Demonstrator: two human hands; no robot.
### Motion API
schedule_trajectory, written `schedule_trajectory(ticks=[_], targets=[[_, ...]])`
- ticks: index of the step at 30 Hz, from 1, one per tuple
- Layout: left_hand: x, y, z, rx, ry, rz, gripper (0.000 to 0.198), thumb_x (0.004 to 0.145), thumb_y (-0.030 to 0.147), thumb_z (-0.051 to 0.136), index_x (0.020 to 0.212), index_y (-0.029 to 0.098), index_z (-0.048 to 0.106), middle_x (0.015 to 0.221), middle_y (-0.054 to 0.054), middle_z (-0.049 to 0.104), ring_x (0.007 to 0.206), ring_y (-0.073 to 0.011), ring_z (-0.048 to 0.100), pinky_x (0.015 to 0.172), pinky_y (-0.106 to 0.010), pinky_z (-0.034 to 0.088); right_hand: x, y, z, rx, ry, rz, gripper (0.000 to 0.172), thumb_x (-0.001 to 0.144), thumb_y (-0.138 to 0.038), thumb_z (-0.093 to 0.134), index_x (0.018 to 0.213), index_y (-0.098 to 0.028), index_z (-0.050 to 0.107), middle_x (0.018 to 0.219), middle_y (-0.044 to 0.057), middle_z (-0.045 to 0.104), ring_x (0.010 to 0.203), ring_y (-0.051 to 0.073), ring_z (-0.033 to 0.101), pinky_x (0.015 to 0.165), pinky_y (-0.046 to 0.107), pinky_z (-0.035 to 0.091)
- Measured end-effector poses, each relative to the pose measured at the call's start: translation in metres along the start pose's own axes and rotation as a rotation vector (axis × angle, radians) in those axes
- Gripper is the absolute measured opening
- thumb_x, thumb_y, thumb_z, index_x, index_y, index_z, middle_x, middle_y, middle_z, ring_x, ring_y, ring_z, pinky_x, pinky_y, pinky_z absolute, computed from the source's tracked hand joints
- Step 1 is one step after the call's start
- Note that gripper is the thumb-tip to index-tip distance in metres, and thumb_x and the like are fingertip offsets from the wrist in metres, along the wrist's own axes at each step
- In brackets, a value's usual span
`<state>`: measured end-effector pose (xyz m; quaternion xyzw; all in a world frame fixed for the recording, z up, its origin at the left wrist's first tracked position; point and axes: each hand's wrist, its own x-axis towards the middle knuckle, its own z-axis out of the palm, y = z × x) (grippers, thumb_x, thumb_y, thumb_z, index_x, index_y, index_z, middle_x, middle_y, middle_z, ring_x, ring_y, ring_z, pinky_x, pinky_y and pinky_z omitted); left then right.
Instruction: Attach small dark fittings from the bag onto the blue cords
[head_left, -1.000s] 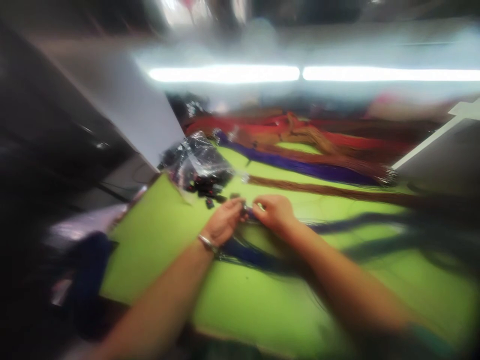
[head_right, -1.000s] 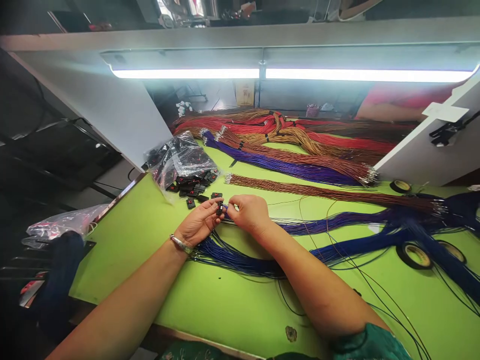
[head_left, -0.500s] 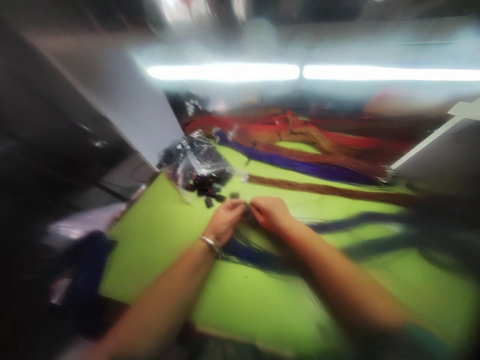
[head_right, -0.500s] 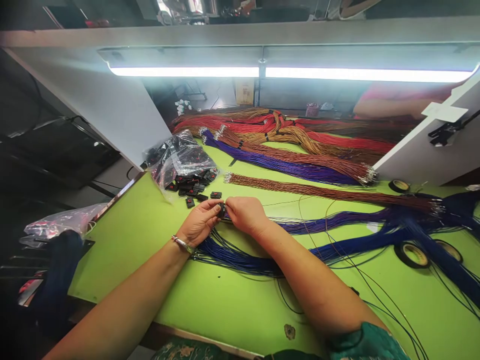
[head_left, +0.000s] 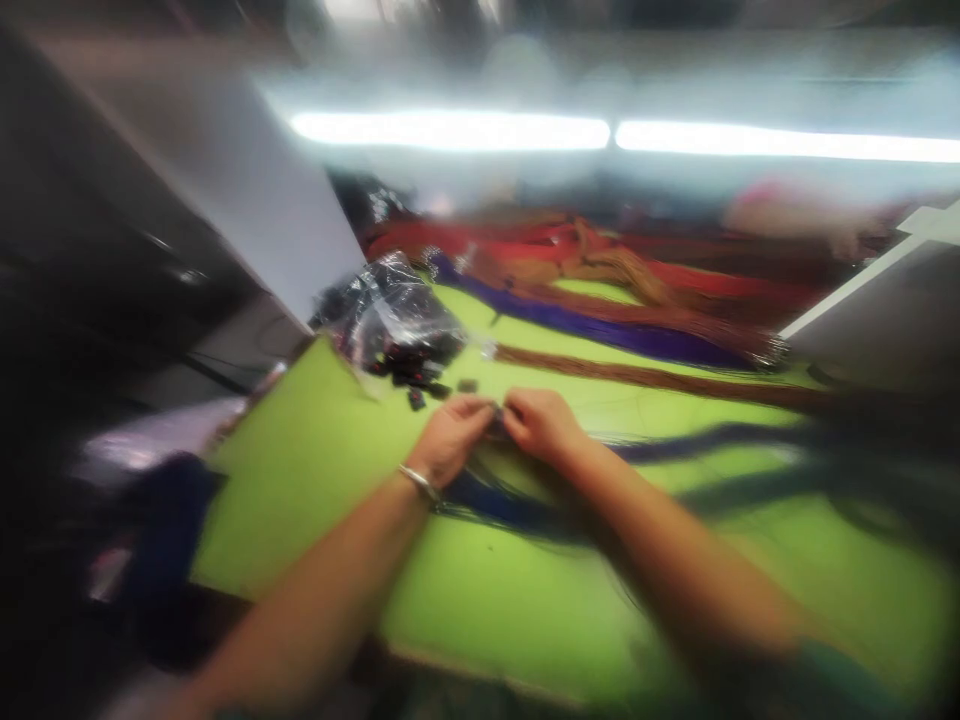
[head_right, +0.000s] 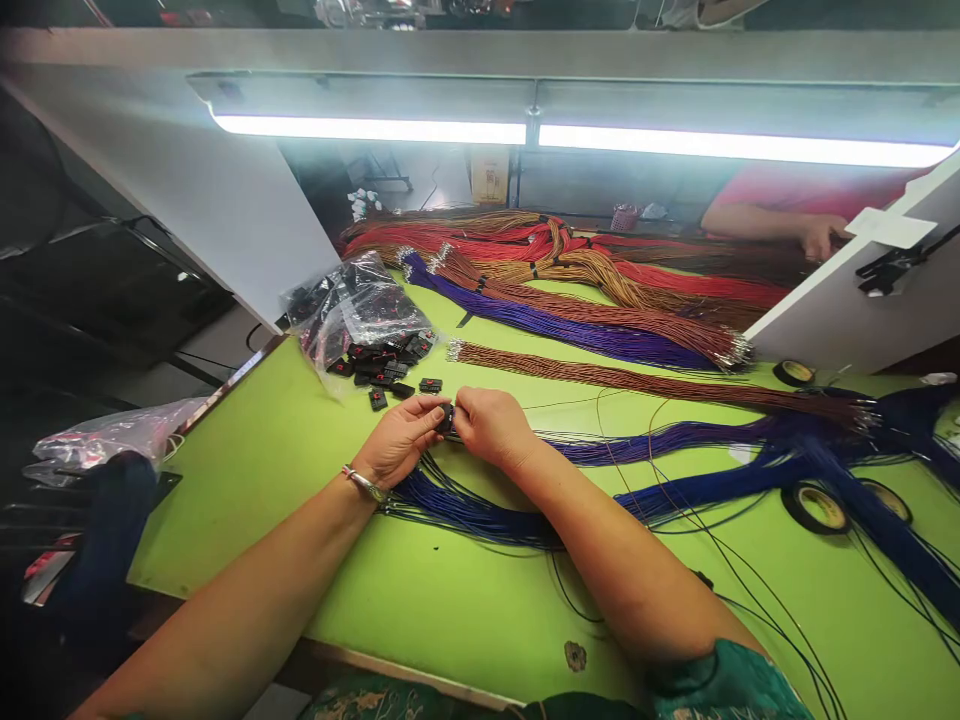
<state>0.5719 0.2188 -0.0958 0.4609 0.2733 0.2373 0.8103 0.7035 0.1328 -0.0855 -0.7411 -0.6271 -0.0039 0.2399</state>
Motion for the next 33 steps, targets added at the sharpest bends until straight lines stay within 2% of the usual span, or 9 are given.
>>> schedule_trajectory(ticks=[5,8,10,12,15,18,23,28,33], targets=[[-0.001,0.000,0.002,0.069,0.016,0.017,0.028,0.062,0.024,0.077,0.086,0.012,0.070,0.077,-0.005,0.068,0.062,-0.0082,0.059,0.056,-0.018,0.045,0.002,0.002,-0.003,0.012,-0.049,0.010,0.019,0.082,-0.024,0.046,0.069,-0.018,0.057,0.066,0.002,0.060,0.057,0.012,0.046,0.056,0.024,0.028],[0.001,0.008,0.003,0.008,0.070,0.079,0.031,0.060,0.024,0.078,0.087,0.012,0.069,0.076,-0.004,0.067,0.062,-0.0080,0.058,0.057,-0.018,0.046,0.003,0.003,-0.010,0.042,0.067,0.058,0.016,0.084,-0.029,0.048,0.086,-0.018,0.060,0.083,0.005,0.063,0.070,0.015,0.052,0.060,0.024,0.033],[0.005,0.015,-0.001,-0.008,0.092,0.129,0.031,0.061,0.023,0.077,0.088,0.012,0.068,0.073,-0.003,0.066,0.062,-0.0083,0.058,0.057,-0.019,0.046,0.003,0.002,-0.012,0.037,0.135,0.031,0.021,0.086,-0.031,0.046,0.098,-0.018,0.058,0.096,0.008,0.061,0.081,0.016,0.054,0.065,0.025,0.035],[0.010,0.020,-0.006,-0.003,0.095,0.130,0.030,0.061,0.021,0.077,0.087,0.010,0.068,0.073,-0.003,0.065,0.062,-0.0088,0.058,0.058,-0.020,0.046,0.002,-0.001,-0.011,0.008,0.050,-0.047,0.021,0.088,-0.031,0.044,0.095,-0.019,0.059,0.093,0.007,0.061,0.081,0.016,0.053,0.066,0.025,0.036],[0.018,0.024,-0.014,-0.036,0.124,0.075,0.023,0.061,0.017,0.076,0.081,0.008,0.067,0.073,-0.004,0.065,0.061,-0.0084,0.058,0.056,-0.019,0.046,-0.001,-0.008,-0.001,-0.082,-0.194,-0.100,0.017,0.085,-0.033,0.049,0.085,-0.020,0.060,0.083,0.004,0.060,0.073,0.015,0.052,0.061,0.025,0.034],[0.021,0.022,-0.017,-0.062,0.137,0.060,0.019,0.062,0.015,0.076,0.077,0.008,0.066,0.070,-0.004,0.064,0.057,-0.0071,0.056,0.054,-0.019,0.044,-0.003,-0.015,0.010,-0.178,-0.271,-0.056,0.016,0.084,-0.033,0.052,0.087,-0.021,0.061,0.086,0.005,0.059,0.073,0.016,0.052,0.057,0.025,0.031],[0.019,0.021,-0.016,-0.016,0.104,0.088,0.021,0.063,0.017,0.076,0.080,0.009,0.068,0.070,-0.003,0.064,0.057,-0.0074,0.056,0.055,-0.020,0.044,0.001,-0.012,0.012,-0.105,-0.250,-0.043,0.017,0.085,-0.028,0.051,0.078,-0.020,0.065,0.077,0.003,0.060,0.069,0.014,0.051,0.058,0.024,0.032],[0.017,0.021,-0.021,0.045,0.125,0.126,0.027,0.063,0.021,0.076,0.087,0.011,0.068,0.076,-0.005,0.066,0.061,-0.0085,0.057,0.054,-0.019,0.043,0.006,-0.004,-0.009,0.047,-0.110,-0.026,0.008,0.078,-0.021,0.059,0.073,-0.017,0.064,0.076,0.003,0.061,0.072,0.014,0.052,0.065,0.023,0.036],[0.015,0.019,-0.020,0.078,0.125,0.109,0.030,0.064,0.026,0.075,0.089,0.011,0.067,0.081,-0.006,0.066,0.061,-0.0092,0.058,0.052,-0.019,0.045,0.006,-0.006,-0.027,0.089,-0.120,0.032,0.009,0.078,-0.021,0.058,0.074,-0.019,0.065,0.074,0.002,0.066,0.070,0.014,0.056,0.065,0.023,0.036]])
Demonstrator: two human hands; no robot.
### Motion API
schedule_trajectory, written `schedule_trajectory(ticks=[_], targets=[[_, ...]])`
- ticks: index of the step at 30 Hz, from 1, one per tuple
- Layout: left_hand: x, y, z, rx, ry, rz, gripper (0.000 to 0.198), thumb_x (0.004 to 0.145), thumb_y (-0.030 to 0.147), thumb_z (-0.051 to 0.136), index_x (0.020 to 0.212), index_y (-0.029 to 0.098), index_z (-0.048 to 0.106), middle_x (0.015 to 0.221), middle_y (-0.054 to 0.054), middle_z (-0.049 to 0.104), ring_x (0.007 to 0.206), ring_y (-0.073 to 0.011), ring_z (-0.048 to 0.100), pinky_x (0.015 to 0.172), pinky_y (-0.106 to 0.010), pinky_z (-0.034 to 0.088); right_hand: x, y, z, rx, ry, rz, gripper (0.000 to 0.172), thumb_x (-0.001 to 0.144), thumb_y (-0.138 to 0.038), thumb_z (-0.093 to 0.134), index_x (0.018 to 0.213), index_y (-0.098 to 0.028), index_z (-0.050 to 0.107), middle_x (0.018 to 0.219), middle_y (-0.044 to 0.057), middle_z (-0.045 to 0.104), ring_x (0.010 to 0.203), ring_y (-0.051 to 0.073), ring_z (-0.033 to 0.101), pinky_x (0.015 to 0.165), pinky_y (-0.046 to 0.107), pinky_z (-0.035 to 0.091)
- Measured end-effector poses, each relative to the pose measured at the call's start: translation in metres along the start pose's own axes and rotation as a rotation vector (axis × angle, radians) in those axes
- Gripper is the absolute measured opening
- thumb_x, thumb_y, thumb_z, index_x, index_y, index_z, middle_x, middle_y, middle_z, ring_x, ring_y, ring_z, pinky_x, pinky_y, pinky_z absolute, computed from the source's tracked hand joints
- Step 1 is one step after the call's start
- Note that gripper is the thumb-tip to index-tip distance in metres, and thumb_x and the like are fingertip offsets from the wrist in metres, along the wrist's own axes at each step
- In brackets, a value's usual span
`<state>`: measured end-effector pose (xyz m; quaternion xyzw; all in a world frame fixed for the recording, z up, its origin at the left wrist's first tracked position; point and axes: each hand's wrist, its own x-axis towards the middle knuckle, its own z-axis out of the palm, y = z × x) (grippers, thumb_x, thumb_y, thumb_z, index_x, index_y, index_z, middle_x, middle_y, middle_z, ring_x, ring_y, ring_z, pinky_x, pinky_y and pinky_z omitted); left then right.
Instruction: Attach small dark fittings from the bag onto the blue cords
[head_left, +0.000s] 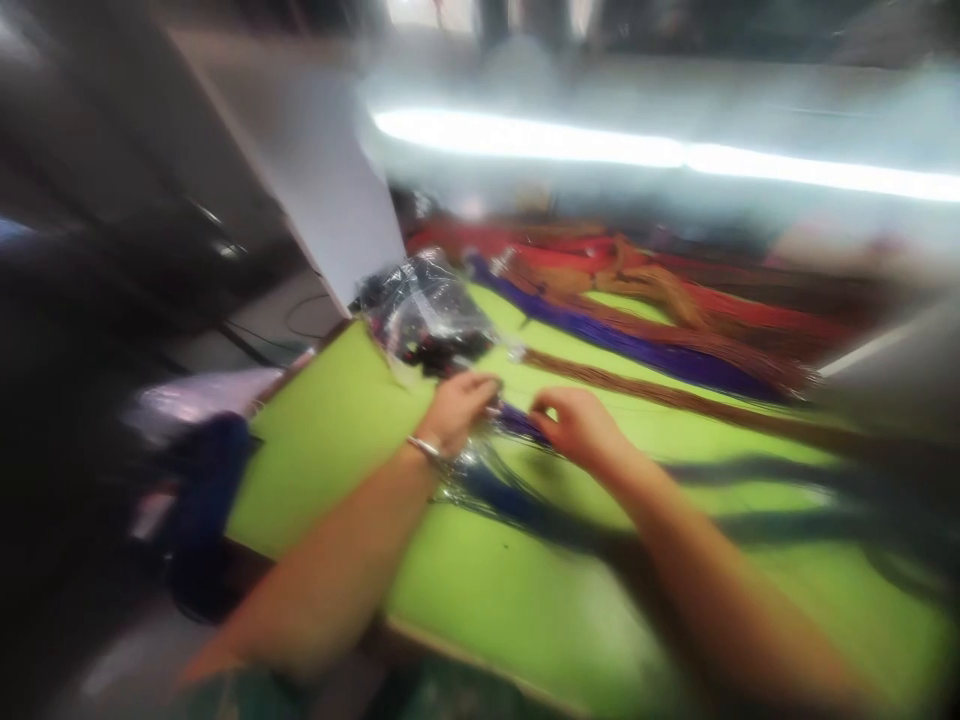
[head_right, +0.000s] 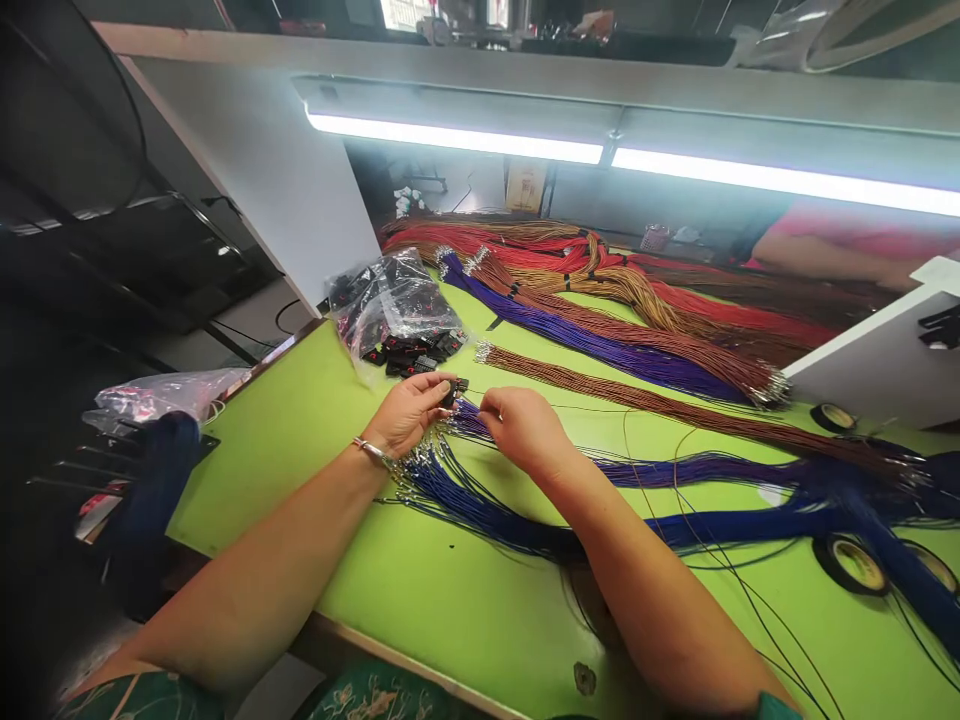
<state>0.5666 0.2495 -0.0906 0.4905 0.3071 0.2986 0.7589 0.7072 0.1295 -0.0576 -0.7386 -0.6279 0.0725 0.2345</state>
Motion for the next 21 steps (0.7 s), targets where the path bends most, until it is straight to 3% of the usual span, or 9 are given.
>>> schedule_trajectory(ticks=[4,7,11,13,16,21], targets=[[-0.005,0.004,0.005,-0.054,0.019,-0.039,0.028,0.063,0.024,0.076,0.086,0.010,0.066,0.074,-0.005,0.064,0.059,-0.0092,0.058,0.045,-0.016,0.041,-0.001,-0.004,0.002,-0.092,-0.025,0.054,0.013,0.080,-0.024,0.054,0.077,-0.021,0.066,0.076,0.002,0.068,0.070,0.014,0.057,0.062,0.023,0.035],[-0.008,0.007,0.009,-0.111,0.014,-0.060,0.022,0.065,0.020,0.075,0.082,0.010,0.066,0.072,-0.004,0.063,0.062,-0.0095,0.059,0.053,-0.018,0.046,-0.001,-0.012,0.009,-0.150,-0.066,0.085,0.016,0.081,-0.027,0.052,0.079,-0.021,0.067,0.076,0.004,0.068,0.067,0.016,0.057,0.058,0.024,0.034],[-0.012,0.008,0.014,-0.193,-0.022,-0.082,0.016,0.068,0.018,0.072,0.080,0.009,0.065,0.068,-0.003,0.061,0.059,-0.0079,0.057,0.057,-0.018,0.047,0.001,-0.029,0.025,0.005,-0.065,0.113,0.018,0.081,-0.021,0.051,0.084,-0.019,0.068,0.079,0.006,0.070,0.067,0.016,0.059,0.059,0.023,0.036],[-0.014,0.008,0.015,-0.246,-0.035,-0.088,0.015,0.070,0.017,0.070,0.082,0.009,0.064,0.066,-0.002,0.060,0.057,-0.0068,0.055,0.055,-0.017,0.046,0.002,-0.033,0.033,0.161,-0.027,0.116,0.020,0.081,-0.016,0.049,0.086,-0.018,0.068,0.081,0.005,0.070,0.068,0.015,0.059,0.060,0.022,0.037],[-0.015,0.008,0.015,-0.298,-0.067,-0.118,0.016,0.071,0.015,0.069,0.085,0.009,0.063,0.068,-0.003,0.060,0.058,-0.0063,0.055,0.056,-0.015,0.045,0.002,-0.030,0.040,0.311,0.051,0.159,0.021,0.082,-0.018,0.049,0.074,-0.016,0.068,0.069,0.003,0.068,0.059,0.012,0.055,0.057,0.021,0.036],[-0.012,0.003,0.010,-0.260,-0.086,-0.123,0.024,0.072,0.021,0.069,0.092,0.010,0.062,0.074,-0.006,0.061,0.056,-0.0080,0.054,0.044,-0.016,0.038,-0.001,-0.012,0.029,0.309,0.167,0.163,0.017,0.077,-0.022,0.056,0.065,-0.016,0.066,0.059,0.000,0.062,0.054,0.010,0.049,0.054,0.021,0.033]])
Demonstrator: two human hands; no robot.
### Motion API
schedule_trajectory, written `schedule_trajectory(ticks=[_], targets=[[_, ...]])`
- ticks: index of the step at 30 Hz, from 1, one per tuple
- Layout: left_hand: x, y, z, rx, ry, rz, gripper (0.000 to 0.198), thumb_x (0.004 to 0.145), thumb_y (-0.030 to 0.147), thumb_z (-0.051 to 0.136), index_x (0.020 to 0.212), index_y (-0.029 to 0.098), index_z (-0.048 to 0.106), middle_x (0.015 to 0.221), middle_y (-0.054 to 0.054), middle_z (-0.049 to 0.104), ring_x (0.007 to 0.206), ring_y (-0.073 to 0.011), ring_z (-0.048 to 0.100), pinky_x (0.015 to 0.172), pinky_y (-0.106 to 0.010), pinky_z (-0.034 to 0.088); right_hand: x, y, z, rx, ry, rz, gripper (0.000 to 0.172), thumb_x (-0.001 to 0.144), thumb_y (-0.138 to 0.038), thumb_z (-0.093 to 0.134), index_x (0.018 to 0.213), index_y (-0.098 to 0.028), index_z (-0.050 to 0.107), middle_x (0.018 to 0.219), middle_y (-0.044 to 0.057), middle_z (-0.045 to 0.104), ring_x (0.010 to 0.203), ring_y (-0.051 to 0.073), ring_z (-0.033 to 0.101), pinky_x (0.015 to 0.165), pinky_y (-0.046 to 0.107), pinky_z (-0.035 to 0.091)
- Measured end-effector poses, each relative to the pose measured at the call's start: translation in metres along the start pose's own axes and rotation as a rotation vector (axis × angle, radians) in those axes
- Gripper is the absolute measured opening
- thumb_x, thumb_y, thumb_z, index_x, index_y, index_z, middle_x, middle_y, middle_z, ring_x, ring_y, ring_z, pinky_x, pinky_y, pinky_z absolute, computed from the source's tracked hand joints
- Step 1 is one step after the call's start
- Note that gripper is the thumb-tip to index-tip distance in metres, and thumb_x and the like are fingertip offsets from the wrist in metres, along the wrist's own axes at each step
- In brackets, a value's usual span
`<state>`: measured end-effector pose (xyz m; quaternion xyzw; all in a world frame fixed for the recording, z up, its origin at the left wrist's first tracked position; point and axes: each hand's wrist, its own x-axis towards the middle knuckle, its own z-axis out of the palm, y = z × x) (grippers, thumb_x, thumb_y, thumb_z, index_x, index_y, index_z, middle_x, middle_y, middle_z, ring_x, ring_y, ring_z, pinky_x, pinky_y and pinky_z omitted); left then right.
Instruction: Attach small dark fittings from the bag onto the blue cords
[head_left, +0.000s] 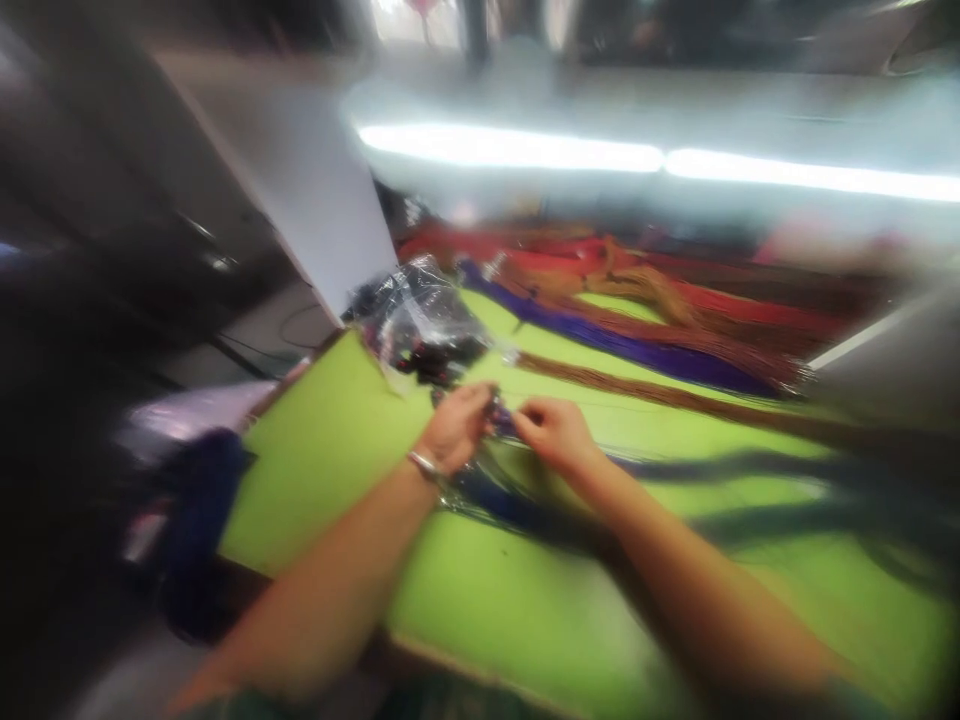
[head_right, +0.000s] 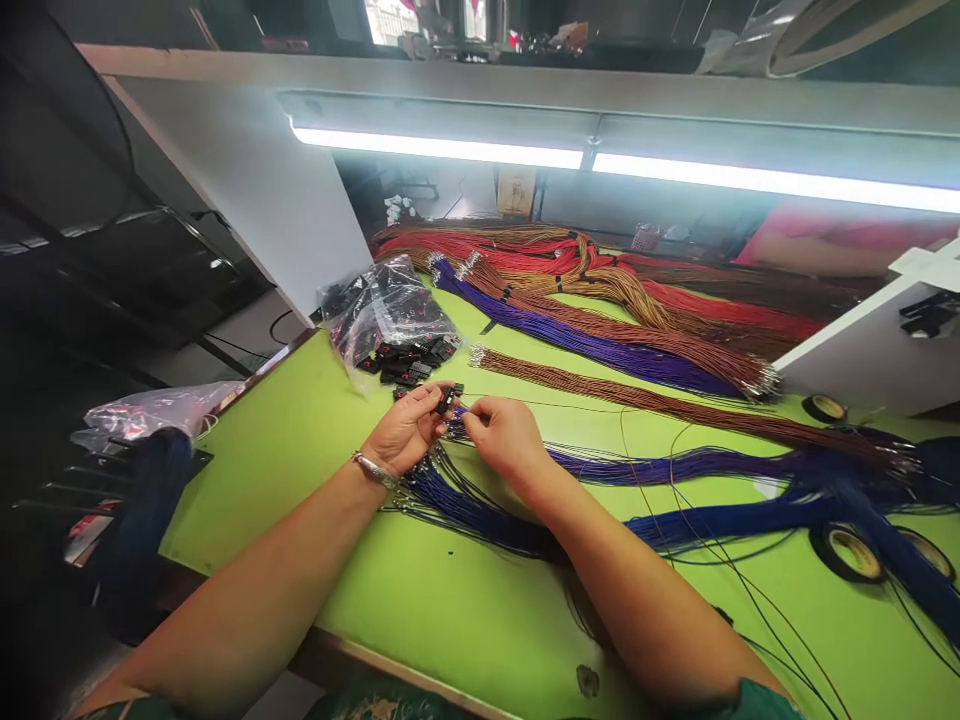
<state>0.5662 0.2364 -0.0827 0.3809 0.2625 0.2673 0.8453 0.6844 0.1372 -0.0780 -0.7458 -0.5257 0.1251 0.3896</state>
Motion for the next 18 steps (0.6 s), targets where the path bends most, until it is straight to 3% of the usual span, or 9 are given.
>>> schedule_trajectory(ticks=[9,18], targets=[[0.0028,-0.0037,-0.0045,0.081,-0.015,0.005,0.031,0.068,0.024,0.072,0.094,0.011,0.064,0.076,-0.003,0.060,0.051,-0.0039,0.046,0.040,-0.015,0.028,-0.0008,0.0067,0.0013,-0.009,0.160,-0.137,0.021,0.083,-0.027,0.052,0.066,-0.017,0.059,0.062,0.001,0.060,0.055,0.010,0.046,0.056,0.021,0.033],[0.0004,-0.0057,-0.0034,0.118,-0.029,0.019,0.030,0.068,0.024,0.072,0.095,0.012,0.065,0.076,-0.003,0.060,0.054,-0.0054,0.049,0.043,-0.017,0.031,-0.0012,0.0063,0.0010,-0.020,0.153,-0.144,0.022,0.083,-0.025,0.052,0.063,-0.018,0.058,0.058,0.000,0.057,0.052,0.009,0.045,0.055,0.021,0.032]])
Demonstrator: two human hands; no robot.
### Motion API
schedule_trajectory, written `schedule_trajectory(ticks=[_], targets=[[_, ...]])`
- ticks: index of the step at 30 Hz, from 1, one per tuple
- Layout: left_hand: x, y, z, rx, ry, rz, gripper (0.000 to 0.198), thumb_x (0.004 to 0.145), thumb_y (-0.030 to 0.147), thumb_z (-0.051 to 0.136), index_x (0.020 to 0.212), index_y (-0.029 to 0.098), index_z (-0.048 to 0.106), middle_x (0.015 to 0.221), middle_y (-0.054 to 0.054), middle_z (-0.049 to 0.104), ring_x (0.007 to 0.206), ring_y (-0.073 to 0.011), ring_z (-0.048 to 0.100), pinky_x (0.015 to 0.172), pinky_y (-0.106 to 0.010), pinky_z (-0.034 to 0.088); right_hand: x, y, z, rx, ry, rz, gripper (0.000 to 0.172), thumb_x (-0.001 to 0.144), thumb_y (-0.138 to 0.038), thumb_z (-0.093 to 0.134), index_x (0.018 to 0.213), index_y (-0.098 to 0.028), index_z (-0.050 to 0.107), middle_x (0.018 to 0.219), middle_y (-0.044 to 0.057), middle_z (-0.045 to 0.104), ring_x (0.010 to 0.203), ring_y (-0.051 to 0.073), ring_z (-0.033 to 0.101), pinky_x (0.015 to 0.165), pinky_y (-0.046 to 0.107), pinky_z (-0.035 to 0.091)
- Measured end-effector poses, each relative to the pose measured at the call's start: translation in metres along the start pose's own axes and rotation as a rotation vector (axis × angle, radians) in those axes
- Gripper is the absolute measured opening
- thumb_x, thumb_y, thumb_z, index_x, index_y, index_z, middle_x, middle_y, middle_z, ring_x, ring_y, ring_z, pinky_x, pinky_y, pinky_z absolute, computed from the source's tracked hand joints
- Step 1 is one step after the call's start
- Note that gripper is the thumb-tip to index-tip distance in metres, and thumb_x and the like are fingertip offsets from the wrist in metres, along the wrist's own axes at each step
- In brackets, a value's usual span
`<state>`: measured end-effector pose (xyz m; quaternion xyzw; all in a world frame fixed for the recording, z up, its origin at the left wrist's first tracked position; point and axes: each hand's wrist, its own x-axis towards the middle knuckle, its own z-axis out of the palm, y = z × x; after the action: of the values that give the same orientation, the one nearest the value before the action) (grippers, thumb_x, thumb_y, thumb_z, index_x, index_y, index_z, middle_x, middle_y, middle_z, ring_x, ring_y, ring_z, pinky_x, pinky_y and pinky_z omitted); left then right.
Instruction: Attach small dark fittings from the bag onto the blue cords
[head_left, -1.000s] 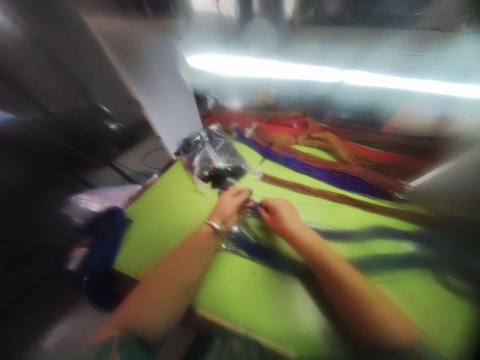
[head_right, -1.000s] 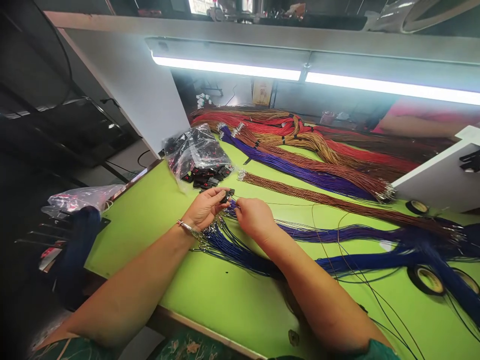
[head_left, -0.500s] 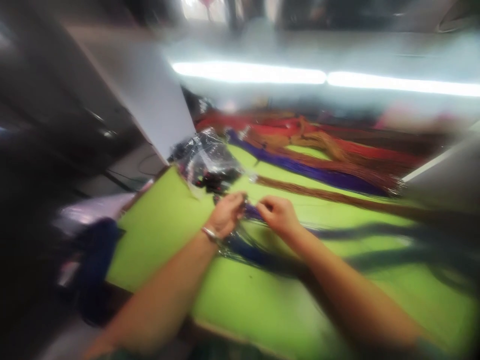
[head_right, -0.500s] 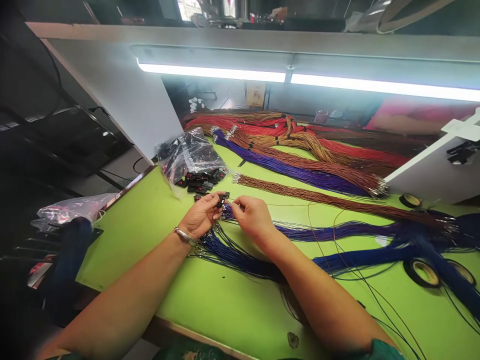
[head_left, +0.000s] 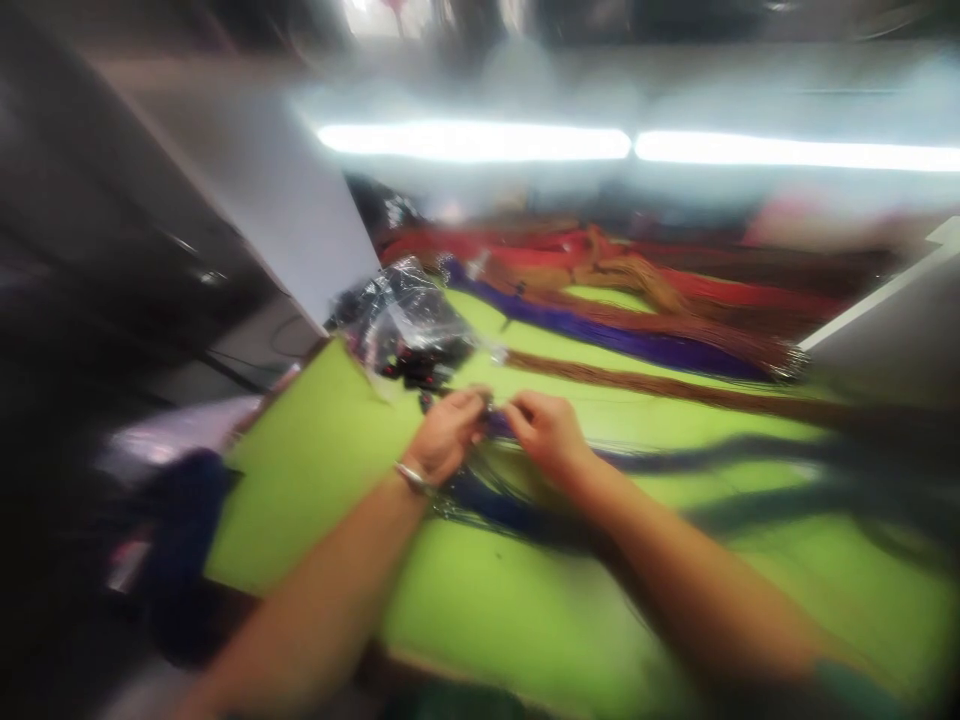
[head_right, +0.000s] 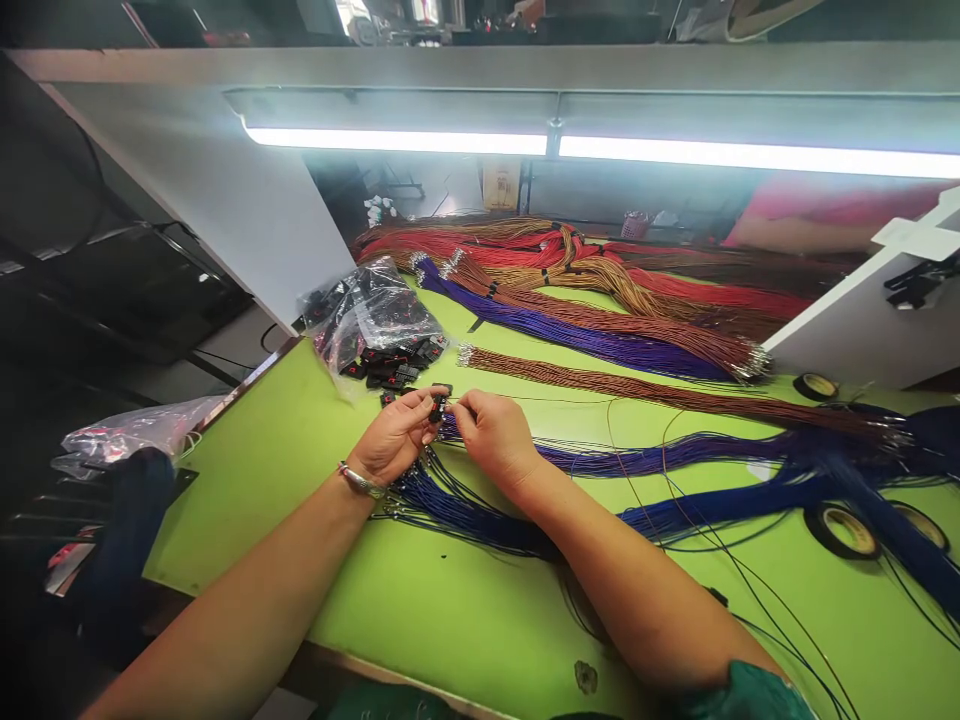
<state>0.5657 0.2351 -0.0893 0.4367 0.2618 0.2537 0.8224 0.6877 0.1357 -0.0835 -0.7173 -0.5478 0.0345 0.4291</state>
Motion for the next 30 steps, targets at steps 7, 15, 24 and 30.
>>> schedule_trajectory(ticks=[7,15,24,30], targets=[[-0.0008,0.0001,0.0006,0.017,0.013,-0.001,0.031,0.068,0.026,0.073,0.095,0.012,0.066,0.077,-0.003,0.059,0.054,-0.0052,0.048,0.043,-0.018,0.031,0.0016,-0.0002,-0.0017,0.013,-0.039,0.031,0.021,0.082,-0.025,0.052,0.062,-0.018,0.059,0.058,-0.001,0.058,0.053,0.009,0.045,0.055,0.021,0.031],[0.0003,-0.0030,-0.0019,0.025,-0.003,0.000,0.033,0.068,0.026,0.072,0.097,0.012,0.065,0.075,-0.002,0.057,0.054,-0.0050,0.048,0.044,-0.017,0.033,0.0029,0.0001,-0.0028,0.018,-0.068,0.077,0.020,0.080,-0.024,0.054,0.062,-0.017,0.059,0.058,-0.002,0.058,0.054,0.009,0.046,0.055,0.021,0.030],[-0.0007,-0.0041,-0.0004,0.084,0.019,0.066,0.031,0.067,0.024,0.073,0.095,0.013,0.065,0.077,-0.002,0.060,0.056,-0.0051,0.049,0.048,-0.017,0.035,0.0052,0.0018,-0.0019,0.067,-0.109,0.105,0.023,0.081,-0.024,0.052,0.060,-0.016,0.059,0.056,-0.002,0.056,0.054,0.009,0.044,0.055,0.021,0.031],[-0.0009,-0.0051,-0.0004,0.100,0.030,0.092,0.031,0.066,0.024,0.074,0.094,0.014,0.066,0.077,-0.002,0.061,0.055,-0.0050,0.049,0.047,-0.017,0.037,0.0066,0.0037,-0.0012,0.125,-0.096,0.148,0.022,0.078,-0.025,0.054,0.059,-0.015,0.059,0.056,-0.002,0.056,0.053,0.009,0.044,0.054,0.021,0.032]])
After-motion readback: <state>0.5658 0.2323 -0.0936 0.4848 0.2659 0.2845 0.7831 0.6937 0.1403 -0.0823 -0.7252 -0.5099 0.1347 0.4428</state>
